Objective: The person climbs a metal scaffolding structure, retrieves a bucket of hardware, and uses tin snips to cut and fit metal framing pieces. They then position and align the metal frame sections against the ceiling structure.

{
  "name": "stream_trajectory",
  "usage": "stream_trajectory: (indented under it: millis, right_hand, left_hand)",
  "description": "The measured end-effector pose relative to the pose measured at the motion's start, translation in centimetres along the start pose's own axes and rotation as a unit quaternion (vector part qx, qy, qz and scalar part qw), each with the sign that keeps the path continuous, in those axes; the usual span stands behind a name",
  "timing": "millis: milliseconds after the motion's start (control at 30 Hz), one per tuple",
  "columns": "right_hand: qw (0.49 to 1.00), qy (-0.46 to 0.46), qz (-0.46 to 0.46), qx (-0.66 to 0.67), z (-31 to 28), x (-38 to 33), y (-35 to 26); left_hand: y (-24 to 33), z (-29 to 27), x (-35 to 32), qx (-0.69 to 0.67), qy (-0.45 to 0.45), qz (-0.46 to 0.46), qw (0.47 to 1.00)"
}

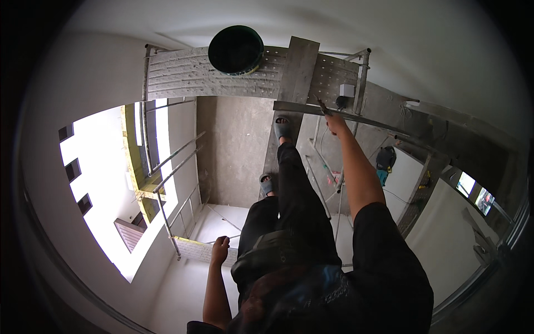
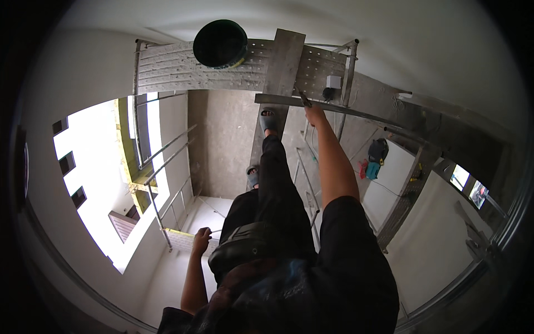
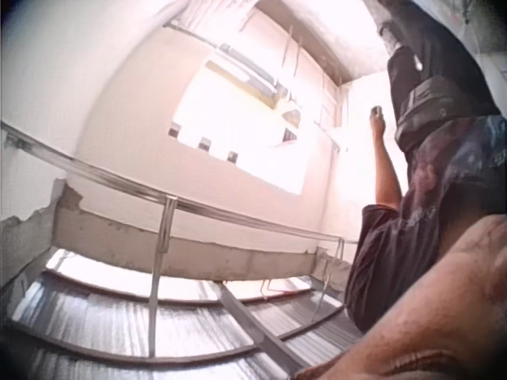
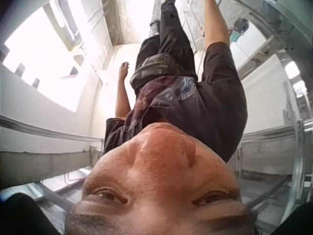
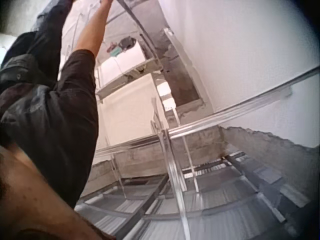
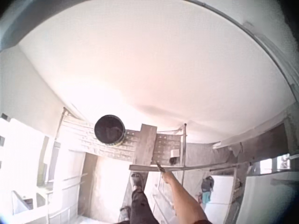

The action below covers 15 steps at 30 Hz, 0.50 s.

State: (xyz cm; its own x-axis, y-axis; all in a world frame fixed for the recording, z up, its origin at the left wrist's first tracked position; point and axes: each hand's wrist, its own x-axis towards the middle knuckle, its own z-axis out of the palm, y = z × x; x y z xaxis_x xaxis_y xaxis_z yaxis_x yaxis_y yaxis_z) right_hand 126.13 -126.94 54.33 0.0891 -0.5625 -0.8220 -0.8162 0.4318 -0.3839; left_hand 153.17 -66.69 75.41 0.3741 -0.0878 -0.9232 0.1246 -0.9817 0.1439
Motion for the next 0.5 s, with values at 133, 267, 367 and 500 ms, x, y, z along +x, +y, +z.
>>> stream_trajectory:
  millis: [133,267,367,500]
  right_hand:
    - [0.982,-0.022,-0.064,-0.178,0.0,9.1,-5.6]
    - [0.963,0.014,-0.139,-0.229,1.1,13.9,-8.1]
    - [0.978,0.054,-0.106,-0.171,3.6,15.9,-9.2]
    - [0.977,-0.022,-0.052,-0.205,7.4,15.8,-8.7]
  left_hand:
    - [5.5,0.6,-1.3,-0.066,-0.029,-0.049,0.996]
    - [7.7,1.2,-2.3,-0.096,-0.031,-0.084,0.991]
    - [8.3,1.5,-2.9,-0.085,-0.041,-0.124,0.988]
    - [8.8,1.5,-3.2,-0.086,-0.047,-0.153,0.983]
